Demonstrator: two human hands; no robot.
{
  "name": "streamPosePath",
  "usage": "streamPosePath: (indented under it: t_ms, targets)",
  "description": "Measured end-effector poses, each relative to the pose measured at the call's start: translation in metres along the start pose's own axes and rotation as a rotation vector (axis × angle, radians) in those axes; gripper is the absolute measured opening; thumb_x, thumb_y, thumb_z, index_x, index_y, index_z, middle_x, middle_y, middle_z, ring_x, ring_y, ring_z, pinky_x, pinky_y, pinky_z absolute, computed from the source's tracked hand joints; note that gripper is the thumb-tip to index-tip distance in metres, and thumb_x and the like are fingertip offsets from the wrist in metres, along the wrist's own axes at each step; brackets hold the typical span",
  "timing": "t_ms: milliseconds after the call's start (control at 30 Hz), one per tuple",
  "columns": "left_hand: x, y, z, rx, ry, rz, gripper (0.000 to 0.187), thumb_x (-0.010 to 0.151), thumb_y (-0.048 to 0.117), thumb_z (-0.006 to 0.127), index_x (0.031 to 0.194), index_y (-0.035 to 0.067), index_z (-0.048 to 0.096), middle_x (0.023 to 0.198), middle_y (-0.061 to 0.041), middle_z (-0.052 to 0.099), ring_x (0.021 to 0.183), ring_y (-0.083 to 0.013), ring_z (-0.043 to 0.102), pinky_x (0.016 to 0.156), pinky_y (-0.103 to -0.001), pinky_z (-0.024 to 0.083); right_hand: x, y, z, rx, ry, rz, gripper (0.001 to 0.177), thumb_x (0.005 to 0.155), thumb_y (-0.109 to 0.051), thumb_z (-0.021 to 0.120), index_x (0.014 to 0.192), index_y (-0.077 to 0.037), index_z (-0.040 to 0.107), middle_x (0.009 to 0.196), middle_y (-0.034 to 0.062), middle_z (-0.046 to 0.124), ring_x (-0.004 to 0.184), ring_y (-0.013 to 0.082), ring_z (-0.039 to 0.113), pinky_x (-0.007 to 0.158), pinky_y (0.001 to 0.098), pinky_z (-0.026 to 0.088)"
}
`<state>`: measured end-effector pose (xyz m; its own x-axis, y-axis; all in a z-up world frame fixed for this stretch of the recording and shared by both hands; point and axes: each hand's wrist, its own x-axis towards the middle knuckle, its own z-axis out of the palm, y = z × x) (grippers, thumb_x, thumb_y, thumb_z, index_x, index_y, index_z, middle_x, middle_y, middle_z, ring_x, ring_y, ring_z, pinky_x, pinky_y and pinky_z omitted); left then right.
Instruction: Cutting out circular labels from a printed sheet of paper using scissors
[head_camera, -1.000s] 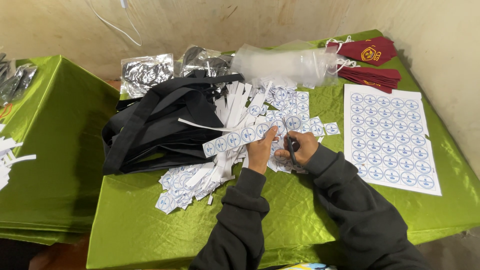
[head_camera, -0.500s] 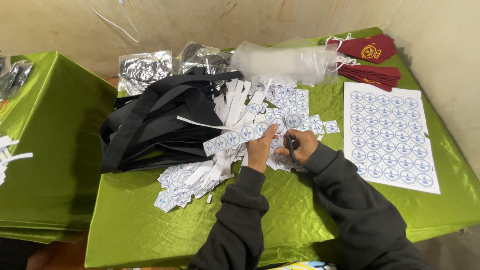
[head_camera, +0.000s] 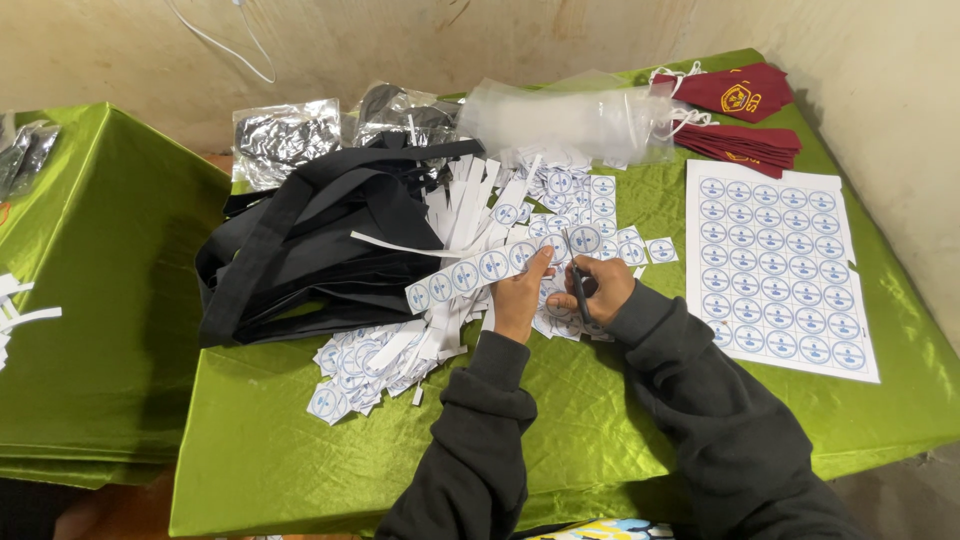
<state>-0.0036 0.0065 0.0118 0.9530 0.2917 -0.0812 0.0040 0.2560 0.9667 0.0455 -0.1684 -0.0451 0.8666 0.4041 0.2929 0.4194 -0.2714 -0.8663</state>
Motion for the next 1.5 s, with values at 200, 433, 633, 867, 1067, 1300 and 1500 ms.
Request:
streamPosePath:
  t_ms: [200,433,633,867,1067,1300,1500]
  targets:
    - [-0.001,0.002,0.002,0.030,-0.022,-0.031,0.034,0.086,0.027,0.083,0.105,0.000,0.078,0.093,-0.012,0.078,0.078,-0.0143,0.074,0.077,-0.033,0.058,-0.001,-0.005,0.000,0.000,0.013,-0.011,0.040,0.072,-0.027,0.097,0.079,-0.006,0.064,0.058,0.0062,0.068,0.045,0.0176,0.067,0.048,0.0265,0.054]
    - [0.004,-0.009,-0.002,-0.009,0.003,-0.069,0.029,0.086,0.023,0.083,0.103,0.001,0.078,0.090,-0.010,0.078,0.074,-0.0130,0.074,0.076,-0.030,0.058,-0.001,-0.030,-0.004,-0.061,0.010,-0.036,0.038,0.076,-0.028,0.093,0.080,-0.005,0.064,0.058,0.0090,0.069,0.047,0.0227,0.069,0.050,0.0312,0.055]
    - [0.004,-0.010,-0.003,-0.012,0.014,-0.104,0.032,0.086,0.024,0.084,0.105,-0.001,0.078,0.091,-0.011,0.078,0.075,-0.0135,0.073,0.078,-0.031,0.057,0.000,-0.016,-0.001,-0.058,0.005,-0.032,0.040,0.073,-0.030,0.095,0.079,-0.007,0.064,0.058,0.0054,0.069,0.046,0.0200,0.069,0.051,0.0299,0.055]
    - [0.001,0.010,0.003,-0.018,0.016,-0.108,0.034,0.086,0.026,0.083,0.107,0.000,0.077,0.093,-0.010,0.078,0.075,-0.0137,0.074,0.079,-0.031,0.057,0.002,-0.017,0.000,-0.105,-0.029,0.015,0.040,0.072,-0.036,0.096,0.080,-0.010,0.067,0.059,0.0060,0.071,0.049,0.0233,0.070,0.051,0.0318,0.056]
    - [0.004,-0.013,-0.004,-0.029,0.030,-0.120,0.032,0.085,0.022,0.084,0.105,-0.001,0.077,0.091,-0.011,0.078,0.073,-0.0141,0.073,0.077,-0.031,0.058,0.001,-0.020,0.000,-0.076,0.000,0.021,0.041,0.072,-0.037,0.096,0.077,-0.009,0.066,0.057,0.0061,0.068,0.047,0.0204,0.067,0.050,0.0307,0.054]
    - [0.004,-0.004,0.000,-0.042,0.016,-0.093,0.034,0.084,0.023,0.084,0.106,-0.002,0.077,0.094,-0.012,0.077,0.075,-0.0151,0.073,0.077,-0.032,0.058,0.000,-0.005,0.002,-0.072,0.005,-0.014,0.042,0.071,-0.038,0.096,0.077,-0.010,0.065,0.055,0.0041,0.067,0.046,0.0209,0.067,0.049,0.0302,0.054]
    - [0.000,-0.003,-0.002,0.013,-0.007,-0.049,0.030,0.085,0.022,0.083,0.103,-0.001,0.078,0.091,-0.011,0.078,0.076,-0.0144,0.073,0.077,-0.032,0.058,-0.001,-0.023,-0.002,-0.075,0.022,-0.041,0.040,0.075,-0.032,0.095,0.078,-0.006,0.064,0.057,0.0083,0.067,0.045,0.0216,0.066,0.048,0.0314,0.052]
